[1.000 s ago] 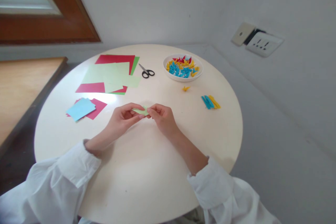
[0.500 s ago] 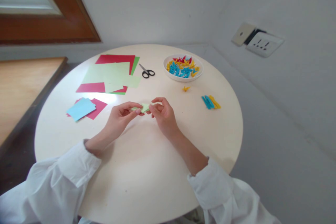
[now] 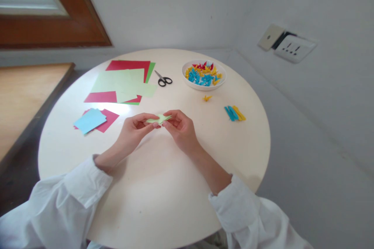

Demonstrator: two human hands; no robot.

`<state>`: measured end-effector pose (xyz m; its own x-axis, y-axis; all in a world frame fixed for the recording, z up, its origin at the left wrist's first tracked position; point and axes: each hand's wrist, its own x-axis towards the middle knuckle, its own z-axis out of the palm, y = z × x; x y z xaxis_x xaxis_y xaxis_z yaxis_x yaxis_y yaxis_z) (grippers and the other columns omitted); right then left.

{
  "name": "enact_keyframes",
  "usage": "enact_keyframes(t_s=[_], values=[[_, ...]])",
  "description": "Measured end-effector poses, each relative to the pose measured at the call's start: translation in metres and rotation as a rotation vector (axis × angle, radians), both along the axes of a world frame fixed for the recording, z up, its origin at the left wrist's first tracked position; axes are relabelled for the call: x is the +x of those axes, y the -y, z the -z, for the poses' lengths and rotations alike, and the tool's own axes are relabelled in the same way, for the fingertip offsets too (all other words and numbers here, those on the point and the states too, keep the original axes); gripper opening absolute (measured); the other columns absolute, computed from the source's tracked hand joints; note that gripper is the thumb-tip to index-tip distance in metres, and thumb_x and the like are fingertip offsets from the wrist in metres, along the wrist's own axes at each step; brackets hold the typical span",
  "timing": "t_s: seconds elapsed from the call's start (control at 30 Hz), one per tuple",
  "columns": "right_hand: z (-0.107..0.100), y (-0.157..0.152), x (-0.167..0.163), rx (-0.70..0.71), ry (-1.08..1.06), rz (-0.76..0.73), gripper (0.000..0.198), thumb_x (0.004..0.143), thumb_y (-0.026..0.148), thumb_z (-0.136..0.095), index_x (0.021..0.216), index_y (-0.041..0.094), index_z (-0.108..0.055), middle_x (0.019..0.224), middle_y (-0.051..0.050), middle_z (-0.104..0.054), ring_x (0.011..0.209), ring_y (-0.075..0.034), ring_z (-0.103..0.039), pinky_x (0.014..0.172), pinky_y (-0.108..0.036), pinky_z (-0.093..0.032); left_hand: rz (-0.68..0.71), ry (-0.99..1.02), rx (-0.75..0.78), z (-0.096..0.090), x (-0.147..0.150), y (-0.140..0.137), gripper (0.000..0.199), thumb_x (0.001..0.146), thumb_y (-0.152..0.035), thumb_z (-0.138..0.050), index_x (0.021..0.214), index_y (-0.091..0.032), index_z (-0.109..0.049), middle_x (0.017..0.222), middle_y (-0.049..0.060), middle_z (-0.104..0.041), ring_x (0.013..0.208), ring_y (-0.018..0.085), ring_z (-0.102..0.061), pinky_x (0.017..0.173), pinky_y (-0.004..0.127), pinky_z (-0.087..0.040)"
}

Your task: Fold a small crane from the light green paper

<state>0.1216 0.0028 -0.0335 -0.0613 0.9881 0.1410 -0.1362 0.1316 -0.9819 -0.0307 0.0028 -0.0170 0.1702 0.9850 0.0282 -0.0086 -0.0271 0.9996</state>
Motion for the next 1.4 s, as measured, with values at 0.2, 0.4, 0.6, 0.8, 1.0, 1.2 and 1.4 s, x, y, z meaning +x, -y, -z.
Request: enact_keyframes(t_s=[0.2, 0.4, 0.6, 0.8, 1.0, 1.2, 1.4], values=[[-0.001, 0.000, -0.001, -0.003, -0.028, -0.003, 0.022, 0.065, 0.033, -0.070, 0.078, 0.022, -0.056, 0.068, 0.003, -0.062, 0.065, -0.013, -0.061, 0.067, -0.030, -0.050, 0.019, 0.013, 0.016, 0.002, 0.000, -0.001, 0.024, 0.067, -0.035, -0.074, 0.080, -0.015, -0.069, 0.072, 0.003, -0.069, 0.069, 0.016, -0.064, 0.063, 0.027, -0.049], [-0.003, 0.001, -0.003, -0.019, -0.036, -0.004, 0.027, 0.064, 0.042, -0.072, 0.073, 0.022, -0.056, 0.066, 0.003, -0.063, 0.063, -0.014, -0.063, 0.066, -0.032, -0.051, 0.016, 0.058, 0.014, 0.003, 0.001, -0.001, 0.023, 0.068, -0.035, -0.073, 0.076, -0.014, -0.068, 0.072, 0.004, -0.070, 0.070, 0.018, -0.065, 0.069, 0.031, -0.052], [-0.001, 0.001, -0.003, 0.033, -0.030, 0.023, 0.021, 0.064, 0.036, -0.074, 0.071, 0.021, -0.061, 0.066, 0.002, -0.066, 0.063, -0.014, -0.064, 0.066, -0.031, -0.054, -0.001, 0.041, 0.061, 0.003, 0.002, -0.001, 0.023, 0.068, -0.036, -0.073, 0.074, -0.015, -0.068, 0.071, 0.005, -0.070, 0.070, 0.018, -0.065, 0.066, 0.029, -0.052], [0.005, 0.000, -0.003, 0.118, -0.042, 0.031, 0.010, 0.066, 0.026, -0.073, 0.071, 0.020, -0.066, 0.068, 0.002, -0.068, 0.063, -0.012, -0.064, 0.066, -0.027, -0.054, -0.049, -0.002, 0.116, 0.006, 0.002, -0.001, 0.018, 0.068, -0.032, -0.072, 0.071, -0.015, -0.067, 0.067, 0.004, -0.069, 0.064, 0.015, -0.064, 0.059, 0.025, -0.051], [0.006, 0.001, -0.004, 0.155, 0.030, 0.080, 0.005, 0.069, 0.023, -0.070, 0.071, 0.020, -0.067, 0.071, 0.001, -0.066, 0.066, -0.012, -0.061, 0.065, -0.026, -0.053, -0.094, -0.020, 0.152, 0.012, 0.003, -0.001, 0.012, 0.069, -0.027, -0.070, 0.071, -0.016, -0.067, 0.066, 0.003, -0.068, 0.061, 0.014, -0.062, 0.056, 0.023, -0.049], [0.007, 0.001, -0.005, 0.159, 0.033, 0.088, 0.005, 0.069, 0.023, -0.070, 0.070, 0.020, -0.067, 0.072, 0.001, -0.065, 0.066, -0.011, -0.060, 0.065, -0.026, -0.053, -0.117, -0.028, 0.175, 0.015, 0.003, -0.001, 0.009, 0.070, -0.025, -0.069, 0.072, -0.016, -0.067, 0.067, 0.003, -0.068, 0.061, 0.014, -0.061, 0.055, 0.023, -0.048], [0.006, 0.002, -0.006, 0.164, 0.057, 0.113, 0.002, 0.070, 0.019, -0.067, 0.069, 0.019, -0.065, 0.070, 0.002, -0.064, 0.062, -0.011, -0.060, 0.062, -0.025, -0.053, -0.126, -0.058, 0.180, 0.016, 0.004, 0.000, 0.008, 0.072, -0.024, -0.067, 0.072, -0.016, -0.067, 0.068, 0.003, -0.069, 0.061, 0.014, -0.061, 0.055, 0.023, -0.048]])
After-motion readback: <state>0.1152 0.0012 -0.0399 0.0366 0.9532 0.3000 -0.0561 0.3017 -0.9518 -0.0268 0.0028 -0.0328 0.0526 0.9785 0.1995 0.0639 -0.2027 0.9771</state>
